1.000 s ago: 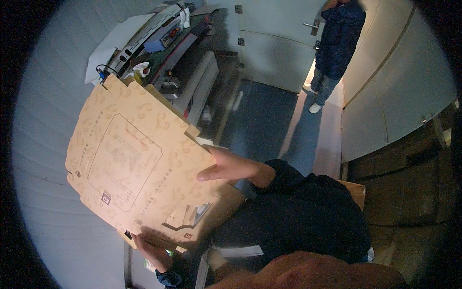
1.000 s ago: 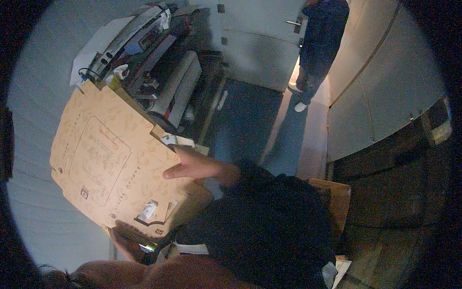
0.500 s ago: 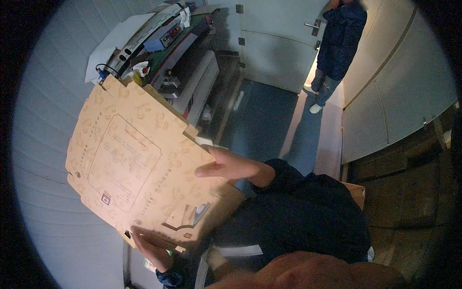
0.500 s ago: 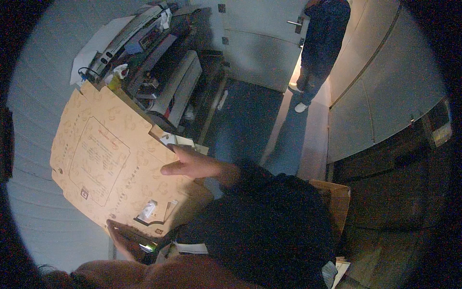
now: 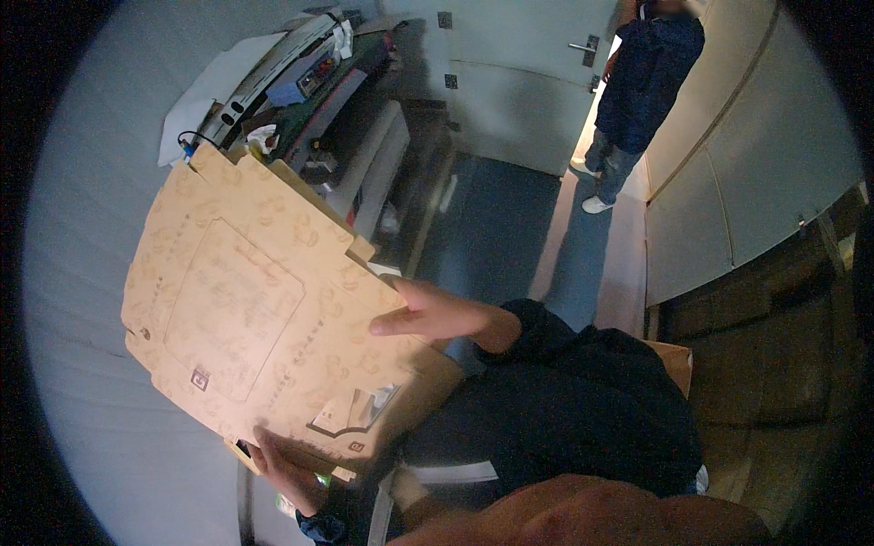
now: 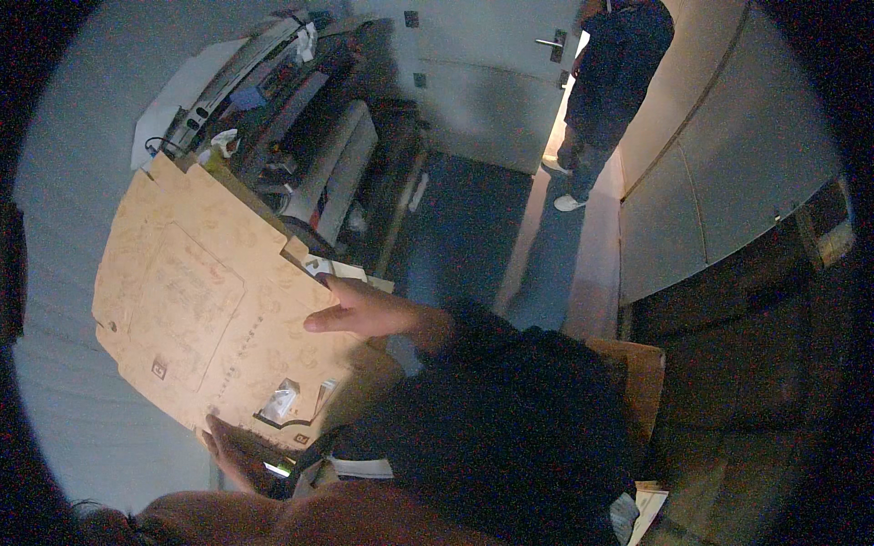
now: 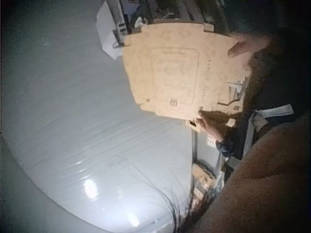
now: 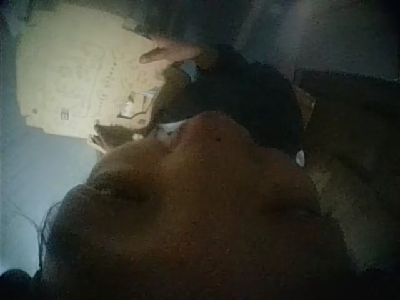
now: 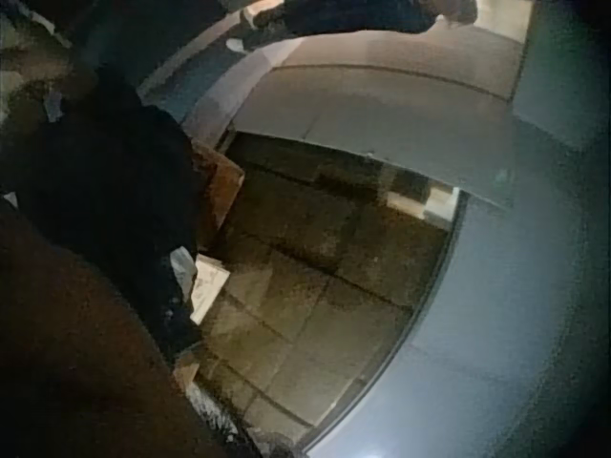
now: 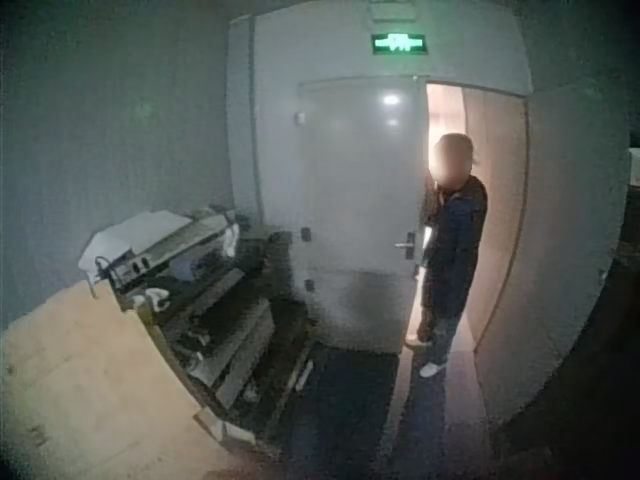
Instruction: The person assembles flat cardboard boxes by folding the flaps and tucking the tabs into slots. They place packaged items into the assembled boxes and then close the lids. The person also stacks flat cardboard pieces and moves them to a nearby table.
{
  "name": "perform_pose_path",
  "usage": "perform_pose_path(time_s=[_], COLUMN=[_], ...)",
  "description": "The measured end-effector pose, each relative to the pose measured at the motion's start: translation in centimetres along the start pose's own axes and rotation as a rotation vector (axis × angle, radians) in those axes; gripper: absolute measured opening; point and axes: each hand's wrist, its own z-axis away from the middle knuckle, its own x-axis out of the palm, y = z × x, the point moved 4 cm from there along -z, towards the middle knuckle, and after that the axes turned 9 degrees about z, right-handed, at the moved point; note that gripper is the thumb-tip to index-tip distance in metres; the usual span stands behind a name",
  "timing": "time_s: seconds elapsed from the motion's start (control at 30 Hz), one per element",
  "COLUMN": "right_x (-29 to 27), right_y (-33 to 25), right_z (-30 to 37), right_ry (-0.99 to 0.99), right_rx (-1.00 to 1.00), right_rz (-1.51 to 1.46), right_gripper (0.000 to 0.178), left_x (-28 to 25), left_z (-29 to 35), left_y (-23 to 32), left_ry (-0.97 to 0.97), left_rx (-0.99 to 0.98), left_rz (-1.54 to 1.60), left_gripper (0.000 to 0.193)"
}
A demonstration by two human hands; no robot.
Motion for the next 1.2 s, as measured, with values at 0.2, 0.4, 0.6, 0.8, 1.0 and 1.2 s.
perform_pose_path(time_s=[0.2, 0.4, 0.6, 0.8, 1.0, 1.2], right_x=[0.4, 0.5, 0.3, -0.2, -0.8, -1.3], right_y=[0.1, 0.2, 0.5, 0.3, 1.9, 2.4], right_z=[0.6, 0.5, 0.7, 1.1, 0.5, 0.5], right_ry=[-0.037, -0.062, -0.035, -0.039, -0.206, -0.163], right_rx=[-0.028, 0.014, 0.018, 0.178, 0.277, 0.212], right_rz=[-0.096, -0.175, -0.225, -0.343, -0.164, -0.160], right_gripper=[0.068, 0.068, 0.070, 0.068, 0.060, 0.059], left_x=[-0.2, -1.7, 0.3, -1.3, -0.9, -1.2], left_z=[-0.1, -0.8, 0.2, -0.7, -0.4, -0.4], left_y=[-0.3, -0.4, 0.2, -0.3, -0.1, -0.1], left_ry=[-0.022, 0.025, 0.037, 0.063, 0.069, -0.050], left_rx=[-0.045, -0.043, -0.024, 0.036, 0.011, -0.068], left_rz=[0.027, -0.058, -0.032, -0.089, -0.031, -0.013], left_gripper=[0.052, 0.055, 0.058, 0.060, 0.064, 0.057])
